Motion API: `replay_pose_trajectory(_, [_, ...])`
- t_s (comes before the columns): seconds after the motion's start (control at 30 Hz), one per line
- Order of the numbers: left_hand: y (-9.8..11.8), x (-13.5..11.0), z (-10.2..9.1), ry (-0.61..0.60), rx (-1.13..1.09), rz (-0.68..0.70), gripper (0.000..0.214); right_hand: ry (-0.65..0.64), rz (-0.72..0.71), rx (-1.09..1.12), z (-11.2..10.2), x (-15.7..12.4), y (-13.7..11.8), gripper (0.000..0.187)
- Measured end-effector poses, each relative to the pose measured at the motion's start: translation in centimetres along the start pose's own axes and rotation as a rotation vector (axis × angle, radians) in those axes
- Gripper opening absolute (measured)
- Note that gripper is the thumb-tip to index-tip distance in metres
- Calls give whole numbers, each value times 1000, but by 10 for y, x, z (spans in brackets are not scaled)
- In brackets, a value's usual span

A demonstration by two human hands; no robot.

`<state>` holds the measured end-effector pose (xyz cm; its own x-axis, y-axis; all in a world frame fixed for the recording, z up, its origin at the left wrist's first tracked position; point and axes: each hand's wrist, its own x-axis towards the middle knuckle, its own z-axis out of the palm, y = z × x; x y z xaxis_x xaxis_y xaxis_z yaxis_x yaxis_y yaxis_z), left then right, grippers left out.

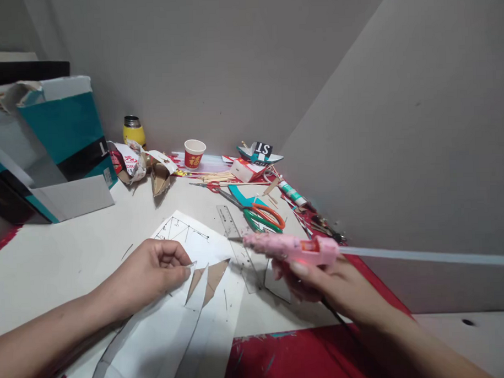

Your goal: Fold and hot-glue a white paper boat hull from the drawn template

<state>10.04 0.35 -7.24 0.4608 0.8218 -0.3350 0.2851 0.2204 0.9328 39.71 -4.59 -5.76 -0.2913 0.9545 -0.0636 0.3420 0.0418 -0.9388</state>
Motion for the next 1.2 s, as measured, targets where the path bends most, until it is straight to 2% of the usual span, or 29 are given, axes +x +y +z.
replay_pose_trajectory(0.17, [7,-6,8,44,14,22,12,-199,-265,-340,23,8,-19,38])
replay_pose_trajectory(0.33, [5,-11,12,104,189,82,14,-249,-419,-358,24,10,-25,42])
replay_pose_trajectory(0.4, [2,-13,13,123,318,136,17,-248,-422,-342,25,9,-23,41])
replay_pose_trajectory(0.57, [-3,-21,17,152,627,413,18,-231,-395,-389,26,3,-23,35])
replay_pose_trajectory(0.63, [-2,-24,19,151,701,483,19,-197,-387,-400,25,-1,-24,31])
replay_pose_trajectory(0.77, [-1,-30,22,136,795,559,20,-148,-344,-353,22,-7,-26,33])
replay_pose_trajectory(0.9, [-1,-32,24,131,857,632,22,-176,-315,-331,20,-10,-28,35])
replay_pose_trajectory(1.1, [-4,-35,26,166,937,763,28,-285,-391,-391,20,-8,-31,31])
replay_pose_trajectory(1.2, [-5,-36,26,155,950,779,27,-266,-375,-412,20,-8,-33,26])
